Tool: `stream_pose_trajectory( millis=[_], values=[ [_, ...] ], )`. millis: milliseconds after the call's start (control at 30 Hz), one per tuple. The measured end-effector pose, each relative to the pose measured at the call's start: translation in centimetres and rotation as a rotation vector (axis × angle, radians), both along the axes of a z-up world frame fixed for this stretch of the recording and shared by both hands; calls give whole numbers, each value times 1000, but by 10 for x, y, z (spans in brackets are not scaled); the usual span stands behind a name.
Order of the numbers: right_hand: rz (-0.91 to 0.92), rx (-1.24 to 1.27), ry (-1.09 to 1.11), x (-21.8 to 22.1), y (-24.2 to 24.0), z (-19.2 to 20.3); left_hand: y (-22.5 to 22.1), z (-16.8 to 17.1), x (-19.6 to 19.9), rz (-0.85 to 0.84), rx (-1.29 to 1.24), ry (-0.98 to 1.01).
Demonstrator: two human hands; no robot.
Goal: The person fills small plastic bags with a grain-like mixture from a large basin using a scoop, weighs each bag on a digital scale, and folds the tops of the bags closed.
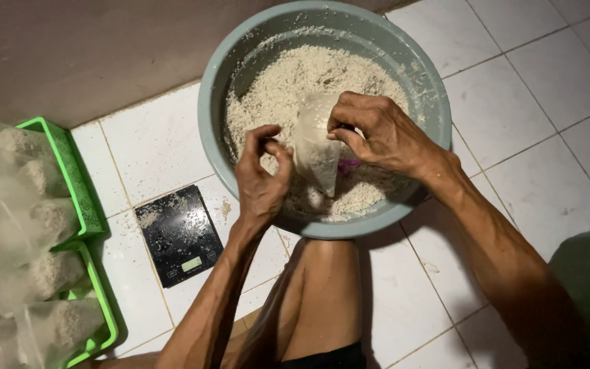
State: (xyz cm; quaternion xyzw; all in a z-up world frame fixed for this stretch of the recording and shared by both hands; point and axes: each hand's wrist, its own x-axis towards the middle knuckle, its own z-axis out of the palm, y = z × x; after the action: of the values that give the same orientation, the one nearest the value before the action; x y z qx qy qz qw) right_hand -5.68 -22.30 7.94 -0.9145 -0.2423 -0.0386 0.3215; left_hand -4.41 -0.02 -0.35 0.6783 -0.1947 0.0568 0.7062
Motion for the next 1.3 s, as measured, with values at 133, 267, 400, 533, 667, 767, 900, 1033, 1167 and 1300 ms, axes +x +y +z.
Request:
stream_pose_trajectory(
  millis=[133,267,400,533,667,767,900,1033,1167,1300],
  values=[
    [-4,-24,-2,1,-11,-3,-10,5,4,-68,24,-103],
    [-80,-86,-13,-5,-9,8,-21,-23,9,7,42,-70],
    [-207,-139,-67,-4,-8,9,-37,4,-10,23,-44,-165],
    [-282,-112,-84,4,-3,4,-48,12,-28,26,-47,-220],
    [-372,-107,-53,3,4,10,-59,17,-31,15,70,-225],
    [-379,-181,-131,2,12,19,-60,2,-21,156,194,-387],
    [-374,-192,-136,-1,7,12,-54,12,-23,140,208,-307],
    [-282,-271,-68,-6,1,18,-50,3,-19,3,167,-227],
    [-65,-435,-114,-11,-9,36,-18,26,-6,-42,141,-6],
    [25,-490,-136,-11,-18,43,-3,-15,27,-56,150,116]
  ],
)
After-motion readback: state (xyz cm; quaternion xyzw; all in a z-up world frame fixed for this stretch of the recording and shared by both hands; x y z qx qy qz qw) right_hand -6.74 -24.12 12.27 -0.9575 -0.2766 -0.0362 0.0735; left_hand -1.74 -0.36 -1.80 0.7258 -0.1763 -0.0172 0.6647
